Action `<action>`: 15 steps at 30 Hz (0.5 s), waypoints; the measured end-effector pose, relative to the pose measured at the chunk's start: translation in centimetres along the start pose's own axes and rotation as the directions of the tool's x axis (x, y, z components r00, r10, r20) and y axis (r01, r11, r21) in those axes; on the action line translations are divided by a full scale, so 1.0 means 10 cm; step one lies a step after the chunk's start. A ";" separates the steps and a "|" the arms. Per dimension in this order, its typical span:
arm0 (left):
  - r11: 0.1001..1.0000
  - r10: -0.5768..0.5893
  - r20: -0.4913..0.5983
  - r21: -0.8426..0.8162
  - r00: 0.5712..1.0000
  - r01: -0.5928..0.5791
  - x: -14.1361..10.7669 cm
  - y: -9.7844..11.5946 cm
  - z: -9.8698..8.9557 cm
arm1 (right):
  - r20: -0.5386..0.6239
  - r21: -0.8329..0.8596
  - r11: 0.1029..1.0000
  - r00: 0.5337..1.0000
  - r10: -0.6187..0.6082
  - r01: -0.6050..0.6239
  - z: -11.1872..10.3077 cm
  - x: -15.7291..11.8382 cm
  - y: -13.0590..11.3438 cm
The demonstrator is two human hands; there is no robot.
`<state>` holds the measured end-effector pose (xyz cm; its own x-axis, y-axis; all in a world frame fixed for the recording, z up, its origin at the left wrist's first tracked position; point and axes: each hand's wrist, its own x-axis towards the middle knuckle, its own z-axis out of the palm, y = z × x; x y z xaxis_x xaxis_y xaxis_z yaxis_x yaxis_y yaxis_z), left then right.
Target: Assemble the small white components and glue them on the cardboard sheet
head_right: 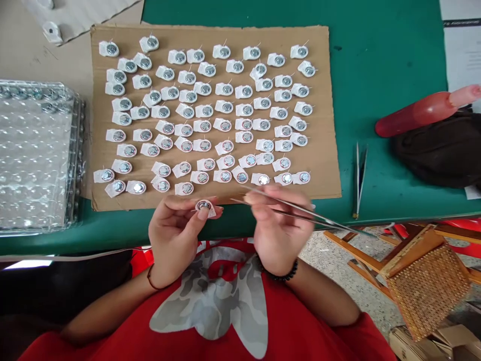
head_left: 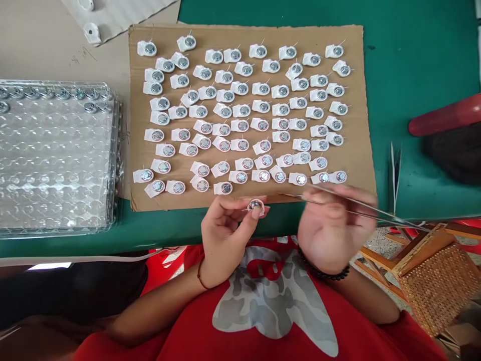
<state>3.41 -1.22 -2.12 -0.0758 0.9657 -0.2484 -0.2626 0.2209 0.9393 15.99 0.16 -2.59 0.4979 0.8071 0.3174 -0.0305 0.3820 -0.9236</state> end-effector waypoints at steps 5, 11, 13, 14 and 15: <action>1.000 0.002 0.009 0.006 1.000 -0.002 0.02 -0.01 -0.05 | -0.185 -0.370 0.906 0.940 -0.288 0.205 -0.42 0.46 -0.08; 0.986 -0.091 -0.011 0.140 0.996 0.092 0.09 0.02 -0.16 | -0.248 -0.774 0.634 0.913 -0.324 0.015 -1.35 1.06 -0.12; 0.979 -0.116 -0.011 0.169 0.993 0.116 0.17 -0.01 -0.20 | -0.254 -0.875 0.474 0.927 -0.276 -0.098 -1.63 1.22 -0.17; 0.980 -0.111 -0.009 0.167 0.994 0.111 0.21 -0.04 -0.22 | -0.265 -0.906 0.392 0.935 -0.237 -0.157 -1.74 1.28 -0.20; 0.977 -0.132 0.015 0.168 0.991 0.127 0.24 -0.06 -0.23 | -0.281 -0.926 0.312 0.941 -0.190 -0.213 -1.83 1.33 -0.22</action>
<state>1.15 0.67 -3.80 -0.0262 0.9302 -0.3661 -0.1044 0.3617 0.9264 38.52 1.81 -0.32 0.7177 0.5603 0.4134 0.6864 -0.4697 -0.5551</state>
